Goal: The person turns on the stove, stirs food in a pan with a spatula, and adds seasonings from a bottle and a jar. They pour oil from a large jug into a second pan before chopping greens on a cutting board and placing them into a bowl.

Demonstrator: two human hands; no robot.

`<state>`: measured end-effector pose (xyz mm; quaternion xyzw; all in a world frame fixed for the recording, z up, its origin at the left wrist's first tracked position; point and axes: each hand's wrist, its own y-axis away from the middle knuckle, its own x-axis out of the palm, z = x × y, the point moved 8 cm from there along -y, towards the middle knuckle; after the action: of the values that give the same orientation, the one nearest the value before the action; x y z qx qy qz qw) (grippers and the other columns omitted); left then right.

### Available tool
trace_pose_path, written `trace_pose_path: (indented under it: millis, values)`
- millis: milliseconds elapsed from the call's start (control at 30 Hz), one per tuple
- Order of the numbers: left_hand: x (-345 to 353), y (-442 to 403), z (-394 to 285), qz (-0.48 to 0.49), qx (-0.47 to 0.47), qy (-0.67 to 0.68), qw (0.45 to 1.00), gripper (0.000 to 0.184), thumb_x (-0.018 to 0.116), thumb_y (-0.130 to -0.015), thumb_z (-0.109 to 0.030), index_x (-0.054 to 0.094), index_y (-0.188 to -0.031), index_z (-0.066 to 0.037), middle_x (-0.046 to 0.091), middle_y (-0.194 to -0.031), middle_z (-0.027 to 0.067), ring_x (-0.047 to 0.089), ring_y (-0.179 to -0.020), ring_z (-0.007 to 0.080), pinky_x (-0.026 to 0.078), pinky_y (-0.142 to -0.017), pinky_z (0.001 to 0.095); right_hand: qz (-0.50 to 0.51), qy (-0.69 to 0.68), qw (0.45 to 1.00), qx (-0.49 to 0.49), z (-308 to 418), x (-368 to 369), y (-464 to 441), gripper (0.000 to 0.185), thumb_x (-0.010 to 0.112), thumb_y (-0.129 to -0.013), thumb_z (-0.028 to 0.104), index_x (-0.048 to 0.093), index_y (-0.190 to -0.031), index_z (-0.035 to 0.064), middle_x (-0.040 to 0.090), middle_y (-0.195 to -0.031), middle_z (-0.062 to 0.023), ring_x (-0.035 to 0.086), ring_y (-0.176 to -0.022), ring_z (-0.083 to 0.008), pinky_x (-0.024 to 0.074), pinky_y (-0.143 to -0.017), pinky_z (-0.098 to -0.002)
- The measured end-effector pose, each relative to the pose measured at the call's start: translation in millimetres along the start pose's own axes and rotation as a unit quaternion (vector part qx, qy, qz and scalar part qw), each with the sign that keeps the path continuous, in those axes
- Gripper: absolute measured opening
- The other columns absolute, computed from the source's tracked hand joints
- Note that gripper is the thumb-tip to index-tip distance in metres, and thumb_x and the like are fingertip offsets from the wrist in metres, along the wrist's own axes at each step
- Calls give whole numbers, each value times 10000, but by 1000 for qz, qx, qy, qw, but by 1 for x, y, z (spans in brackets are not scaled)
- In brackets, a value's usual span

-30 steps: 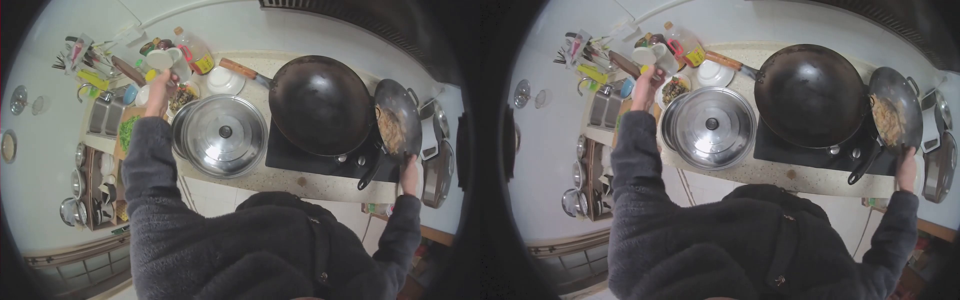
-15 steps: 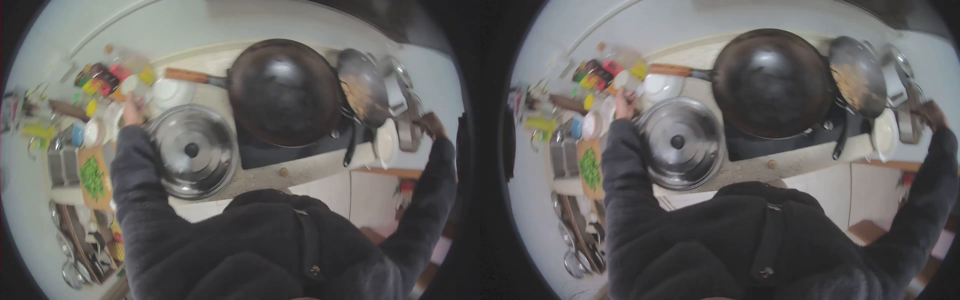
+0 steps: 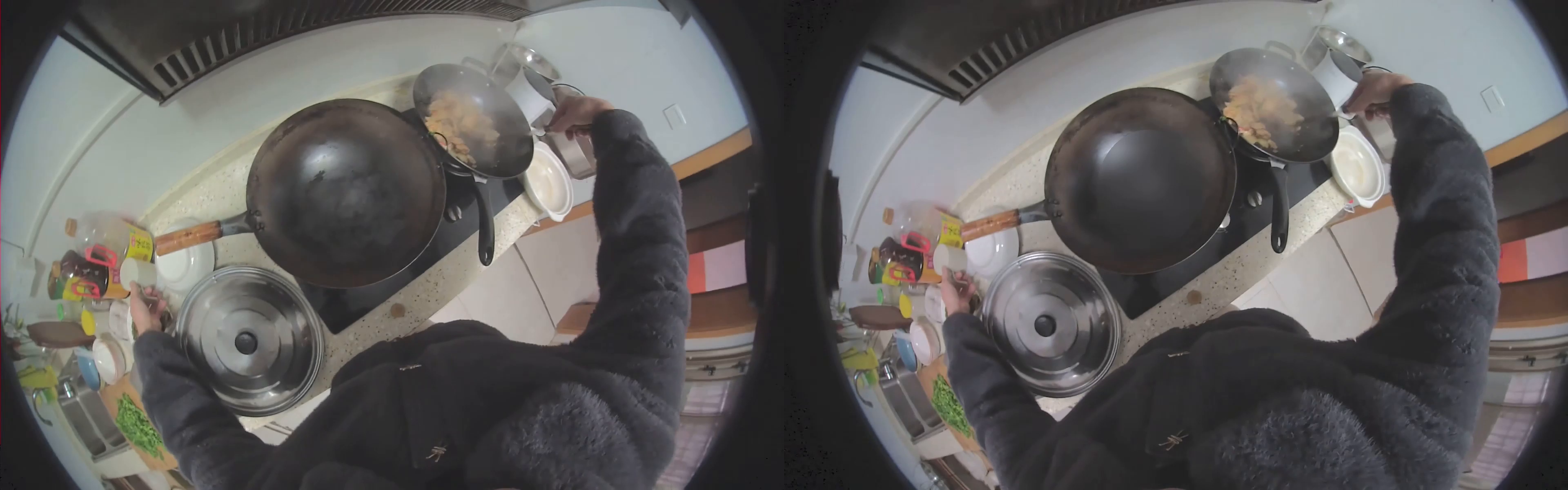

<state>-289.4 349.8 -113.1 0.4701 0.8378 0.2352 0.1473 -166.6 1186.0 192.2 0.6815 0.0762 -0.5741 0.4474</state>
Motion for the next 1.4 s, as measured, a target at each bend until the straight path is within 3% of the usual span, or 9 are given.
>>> trace_pose_path:
  millis: [200,400,500,700,800,900,1000,1167,1400]
  values:
    - [-5,9,-7,-62,-6,-94,994,381,524,-865,-539,523,-1096,-236,517,-751,-91,477,-684,69,409,-516,221,114,-37,993,-17,10,37,-5,207,687,-748,220,554,-686,75,488,-508,-35,410,-397,-80,283,-355,-187]
    - [1,54,-26,-120,-25,-160,980,648,457,-880,-568,347,-1355,-143,428,-1336,110,439,-1200,284,374,-1027,369,56,-196,974,-99,-17,22,-64,188,556,-824,108,524,-641,76,419,-527,-2,346,-432,-78,203,-408,-215]
    - [-17,48,-49,-132,119,-185,967,520,532,-867,-464,498,-1164,-39,575,-1107,137,568,-908,228,465,-772,328,-43,-39,998,8,-24,-6,4,127,552,-775,188,545,-671,115,491,-602,-7,410,-504,-70,295,-457,-180]
    - [36,111,-78,-113,353,-200,907,133,513,-874,-199,564,-806,-96,550,-825,30,481,-815,145,383,-802,281,-54,219,974,9,-69,1,-53,150,585,-765,175,690,-724,75,632,-580,-30,542,-437,-134,448,-431,-240]
    - [101,127,-42,-15,168,-159,973,610,554,-789,-559,484,-1158,-78,504,-1124,104,537,-995,205,478,-738,311,-126,137,980,-65,-66,19,-95,130,596,-723,161,597,-804,59,555,-683,-63,476,-472,-160,392,-399,-268]
    - [140,125,-14,8,33,-30,999,603,669,-688,-659,544,-1022,-173,517,-944,71,550,-830,168,494,-561,270,-184,203,956,-103,-52,9,-85,216,630,-775,193,671,-960,88,661,-879,-80,606,-770,-259,491,-637,-352]
    - [162,113,-6,68,16,88,994,418,703,-764,-506,566,-998,-189,579,-971,39,582,-873,163,501,-679,297,-293,268,899,-185,-49,1,-76,126,571,-768,73,666,-849,89,663,-789,-114,631,-735,-321,494,-629,-402]
    - [158,147,0,74,56,142,986,465,699,-790,-469,542,-1115,-176,608,-1186,58,615,-994,201,503,-815,337,-437,257,802,-317,-48,52,-92,505,540,-711,-83,462,-1183,76,473,-861,-139,571,-523,-307,466,-430,-434]
    - [119,230,0,-18,125,148,981,519,662,-823,-469,504,-1197,-147,589,-1223,73,594,-1055,210,493,-839,323,-412,225,791,-393,-72,105,-63,721,587,-615,-171,451,-1291,41,392,-889,-136,457,-516,-272,415,-392,-396]
